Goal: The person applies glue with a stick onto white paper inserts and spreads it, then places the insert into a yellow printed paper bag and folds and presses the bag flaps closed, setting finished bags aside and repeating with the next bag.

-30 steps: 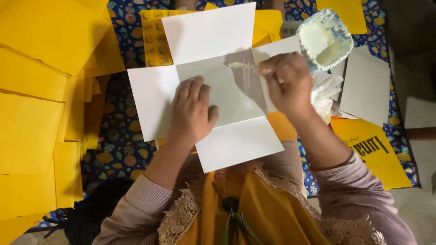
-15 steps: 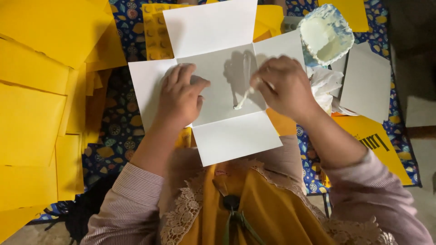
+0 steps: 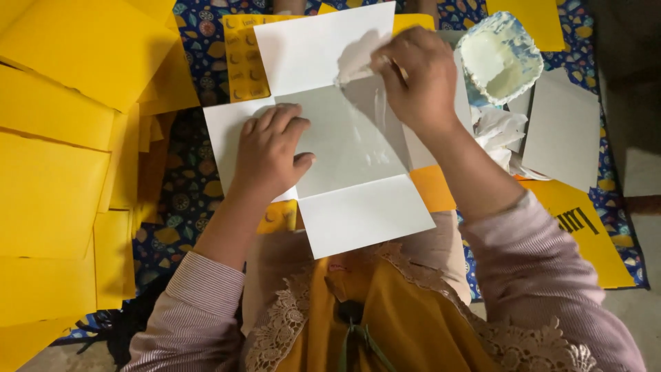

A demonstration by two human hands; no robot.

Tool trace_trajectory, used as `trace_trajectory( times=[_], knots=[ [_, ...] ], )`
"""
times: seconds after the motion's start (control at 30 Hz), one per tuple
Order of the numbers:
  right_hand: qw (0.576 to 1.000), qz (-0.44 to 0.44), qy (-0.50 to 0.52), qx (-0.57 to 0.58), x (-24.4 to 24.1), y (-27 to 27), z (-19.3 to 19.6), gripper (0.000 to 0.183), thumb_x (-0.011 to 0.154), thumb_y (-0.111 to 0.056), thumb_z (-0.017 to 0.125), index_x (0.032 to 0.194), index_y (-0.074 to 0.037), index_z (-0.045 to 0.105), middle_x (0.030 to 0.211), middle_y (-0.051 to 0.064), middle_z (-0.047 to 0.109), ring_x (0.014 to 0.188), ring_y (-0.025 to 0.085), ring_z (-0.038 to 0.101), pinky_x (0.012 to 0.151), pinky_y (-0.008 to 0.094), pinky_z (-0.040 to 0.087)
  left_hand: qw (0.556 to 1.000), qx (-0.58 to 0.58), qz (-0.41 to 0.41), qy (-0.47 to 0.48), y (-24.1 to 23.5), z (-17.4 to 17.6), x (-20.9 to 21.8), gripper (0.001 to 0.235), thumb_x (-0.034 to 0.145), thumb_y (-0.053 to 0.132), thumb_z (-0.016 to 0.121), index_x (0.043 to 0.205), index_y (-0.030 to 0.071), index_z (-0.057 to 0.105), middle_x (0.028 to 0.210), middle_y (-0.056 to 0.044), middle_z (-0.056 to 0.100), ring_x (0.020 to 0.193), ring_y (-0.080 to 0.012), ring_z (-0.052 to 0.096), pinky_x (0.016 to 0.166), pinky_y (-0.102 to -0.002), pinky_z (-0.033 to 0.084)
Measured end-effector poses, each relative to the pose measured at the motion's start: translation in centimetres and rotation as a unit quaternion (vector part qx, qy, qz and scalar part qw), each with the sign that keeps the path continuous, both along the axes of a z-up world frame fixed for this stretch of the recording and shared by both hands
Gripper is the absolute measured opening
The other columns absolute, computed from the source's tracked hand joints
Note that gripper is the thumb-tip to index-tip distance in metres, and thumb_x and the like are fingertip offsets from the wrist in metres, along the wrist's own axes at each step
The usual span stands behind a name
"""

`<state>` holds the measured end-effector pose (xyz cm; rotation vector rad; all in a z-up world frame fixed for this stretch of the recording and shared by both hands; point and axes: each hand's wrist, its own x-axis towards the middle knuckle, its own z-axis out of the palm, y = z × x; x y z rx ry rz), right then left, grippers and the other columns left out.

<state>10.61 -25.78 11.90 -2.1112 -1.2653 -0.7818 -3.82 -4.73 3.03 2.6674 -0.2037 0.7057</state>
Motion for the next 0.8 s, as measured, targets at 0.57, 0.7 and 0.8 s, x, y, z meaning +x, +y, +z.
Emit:
trace_trajectory(
  times=[0.57,0.7,0.8],
  knots=[
    [0.980,0.117,-0.152,-0.046,-7.2,0.9,-6.5,0.015,0.099,-0.020,0.072,0.088,-0.012,0.078,0.089,0.003,0.070,0.075,0.021,0.056,0.070,0.035,0.037,0.998,0.005,0.021,0.058,2.3,-2.4,0.2,0.147,0.048,0.070,0.093,0.160,0.003,0.026,0.146,-0.017,0.061,0.138,-0.0305,0.053,0.106,-0.046,0.036],
    [0.974,0.070,-0.121,-0.180,-8.7,0.2,-5.2,0.017,0.094,-0.021,0.078,0.108,-0.013,0.082,0.104,-0.005,0.073,0.088,0.014,0.056,0.086,0.030,0.038,0.993,-0.020,-0.010,0.113,3.1,-2.6,0.1,0.174,0.040,0.071,0.102,0.161,0.006,-0.006,0.157,-0.011,0.054,0.147,-0.0251,0.044,0.111,-0.044,0.028],
    [0.969,0.068,-0.108,-0.211,-9.1,0.0,-5.3,0.019,0.095,-0.024,0.075,0.111,-0.015,0.081,0.106,-0.005,0.072,0.094,0.015,0.056,0.090,0.032,0.038,0.994,-0.006,-0.007,0.113,3.1,-2.8,0.0,0.175,0.041,0.067,0.103,0.161,0.007,-0.010,0.159,-0.008,0.054,0.147,-0.0230,0.044,0.109,-0.043,0.030]
  ],
)
